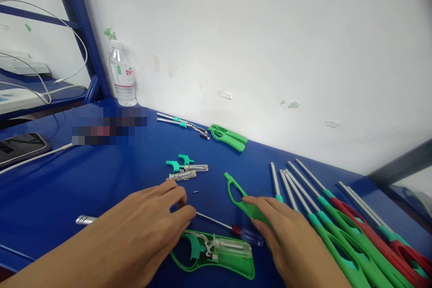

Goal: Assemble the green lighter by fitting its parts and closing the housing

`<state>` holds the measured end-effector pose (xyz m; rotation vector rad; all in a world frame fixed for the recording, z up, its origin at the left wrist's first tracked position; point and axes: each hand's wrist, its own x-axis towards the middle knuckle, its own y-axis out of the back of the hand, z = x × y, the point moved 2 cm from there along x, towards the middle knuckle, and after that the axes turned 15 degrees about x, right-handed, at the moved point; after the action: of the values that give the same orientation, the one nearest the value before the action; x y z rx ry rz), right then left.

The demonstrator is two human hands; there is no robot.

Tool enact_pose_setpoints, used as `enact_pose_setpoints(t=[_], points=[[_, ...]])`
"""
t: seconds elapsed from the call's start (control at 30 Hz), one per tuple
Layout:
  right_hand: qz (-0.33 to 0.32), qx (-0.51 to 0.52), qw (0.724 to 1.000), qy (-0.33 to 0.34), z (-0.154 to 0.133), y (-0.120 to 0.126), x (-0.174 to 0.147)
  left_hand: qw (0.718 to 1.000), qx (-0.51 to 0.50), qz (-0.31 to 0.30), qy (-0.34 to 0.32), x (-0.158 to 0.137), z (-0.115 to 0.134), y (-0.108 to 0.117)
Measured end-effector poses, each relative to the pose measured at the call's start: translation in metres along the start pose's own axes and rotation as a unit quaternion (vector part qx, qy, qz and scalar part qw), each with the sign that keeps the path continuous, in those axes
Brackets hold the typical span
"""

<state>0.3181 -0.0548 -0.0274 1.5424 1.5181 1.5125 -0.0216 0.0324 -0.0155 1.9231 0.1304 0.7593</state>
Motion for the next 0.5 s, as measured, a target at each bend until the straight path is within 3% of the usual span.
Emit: enact_pose_setpoints(t=[0.23, 0.4, 0.5], points=[[0.017, -0.023, 0.997, -0.078, 0.018, -0.006, -0.009, 0.999, -0.041, -0.022, -0.02, 0.006, -0.001, 0.01], [0.023, -0.038, 0.995, -0.087, 0.021, -0.008, -0.017, 0.998, -0.055, -0.023, -0.018, 0.011, 0.001, 0.007], [0.021, -0.041, 0.995, -0.085, 0.019, -0.009, -0.016, 0.997, -0.073, -0.035, 0.02, 0.016, 0.006, 0.005]])
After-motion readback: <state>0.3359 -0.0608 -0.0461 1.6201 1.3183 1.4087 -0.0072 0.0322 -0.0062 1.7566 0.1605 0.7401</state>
